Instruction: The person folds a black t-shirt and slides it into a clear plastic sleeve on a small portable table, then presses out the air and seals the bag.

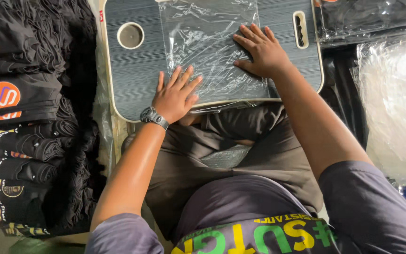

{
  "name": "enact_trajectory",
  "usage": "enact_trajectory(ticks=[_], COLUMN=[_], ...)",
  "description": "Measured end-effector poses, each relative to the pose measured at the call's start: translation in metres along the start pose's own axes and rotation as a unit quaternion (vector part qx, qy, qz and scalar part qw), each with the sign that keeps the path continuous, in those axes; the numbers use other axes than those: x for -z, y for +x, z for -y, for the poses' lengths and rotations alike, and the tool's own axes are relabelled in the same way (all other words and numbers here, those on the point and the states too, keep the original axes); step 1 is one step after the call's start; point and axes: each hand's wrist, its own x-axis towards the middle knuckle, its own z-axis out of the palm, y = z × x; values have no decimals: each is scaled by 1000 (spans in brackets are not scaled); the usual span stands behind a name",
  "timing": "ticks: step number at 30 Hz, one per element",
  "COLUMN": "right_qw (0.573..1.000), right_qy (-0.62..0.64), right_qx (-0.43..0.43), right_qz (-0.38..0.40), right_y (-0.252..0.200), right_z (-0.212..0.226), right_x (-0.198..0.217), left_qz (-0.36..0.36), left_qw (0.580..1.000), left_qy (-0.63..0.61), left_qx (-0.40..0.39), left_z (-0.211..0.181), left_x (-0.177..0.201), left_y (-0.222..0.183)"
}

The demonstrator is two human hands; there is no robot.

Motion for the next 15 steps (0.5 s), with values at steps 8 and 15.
enact_trajectory(ticks=[8, 15], right_qw=[1000, 991], right_qy=[-7, -50], right_qx=[18, 87], right_qz=[-3, 88], right_y=[-10, -55], right_z=[18, 21], right_x=[10, 4], left_qz=[70, 104], left_qw=[995, 991], left_qy=[21, -13], left_qx=[60, 80], left_z=[-2, -5], left_x=[-1, 8], left_y=[-10, -5])
